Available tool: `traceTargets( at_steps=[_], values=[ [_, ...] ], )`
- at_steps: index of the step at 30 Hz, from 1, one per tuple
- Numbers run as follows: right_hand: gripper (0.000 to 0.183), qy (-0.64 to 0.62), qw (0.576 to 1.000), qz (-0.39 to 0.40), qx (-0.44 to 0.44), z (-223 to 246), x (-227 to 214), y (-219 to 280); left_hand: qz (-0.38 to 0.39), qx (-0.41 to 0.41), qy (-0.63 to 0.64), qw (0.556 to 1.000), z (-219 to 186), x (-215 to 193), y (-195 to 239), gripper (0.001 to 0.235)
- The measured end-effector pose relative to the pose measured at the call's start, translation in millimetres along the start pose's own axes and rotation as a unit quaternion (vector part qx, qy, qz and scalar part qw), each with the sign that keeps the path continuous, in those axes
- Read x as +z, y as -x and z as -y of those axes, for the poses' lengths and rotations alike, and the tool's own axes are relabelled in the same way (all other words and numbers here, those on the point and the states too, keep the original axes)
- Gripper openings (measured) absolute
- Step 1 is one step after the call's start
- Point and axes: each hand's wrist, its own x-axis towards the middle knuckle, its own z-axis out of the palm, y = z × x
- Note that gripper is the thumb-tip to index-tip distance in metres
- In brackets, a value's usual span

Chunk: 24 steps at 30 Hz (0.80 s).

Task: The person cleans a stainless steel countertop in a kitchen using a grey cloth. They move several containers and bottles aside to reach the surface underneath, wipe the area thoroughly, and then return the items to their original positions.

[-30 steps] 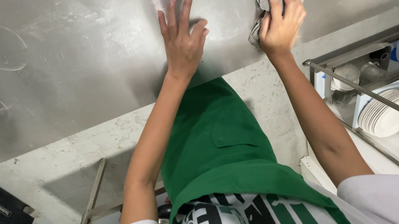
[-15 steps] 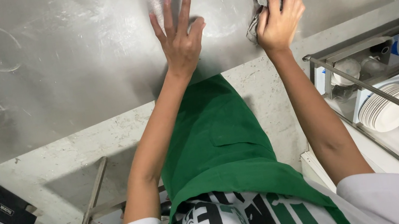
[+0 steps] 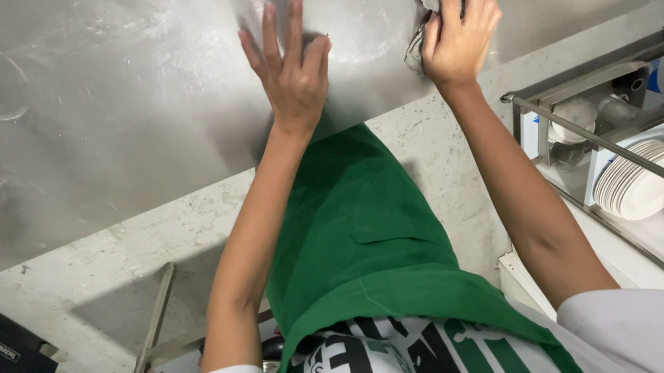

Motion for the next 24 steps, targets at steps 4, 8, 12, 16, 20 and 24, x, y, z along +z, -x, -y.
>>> traceTargets(
  at_steps=[4, 8, 12, 16, 20, 24],
  values=[
    [0.057, 0.005, 1.0, 0.0, 0.001, -1, 1, 0, 0.002, -0.014, 0.009, 1.0, 1, 4, -8, 0.019],
    [0.057, -0.005, 1.0, -0.005, -0.004, 2, -2, -2, 0.026, 0.012, -0.019, 0.999, 1, 3, -17, 0.019],
    [0.056, -0.007, 1.0, -0.013, -0.008, 1, -1, -2, 0.026, 0.028, -0.035, 0.999, 5, 7, -18, 0.022],
    [0.057, -0.003, 1.0, -0.009, -0.009, 0, -1, -2, 0.03, 0.024, -0.02, 0.999, 7, 3, -21, 0.021],
    [0.056, -0.001, 1.0, -0.012, -0.011, -2, 3, -1, 0.012, 0.076, -0.054, 0.996, 10, 6, -27, 0.026],
    [0.056, -0.003, 1.0, -0.013, -0.012, -2, 2, 0, 0.011, 0.138, -0.076, 0.987, 16, 6, -31, 0.026]
  ],
)
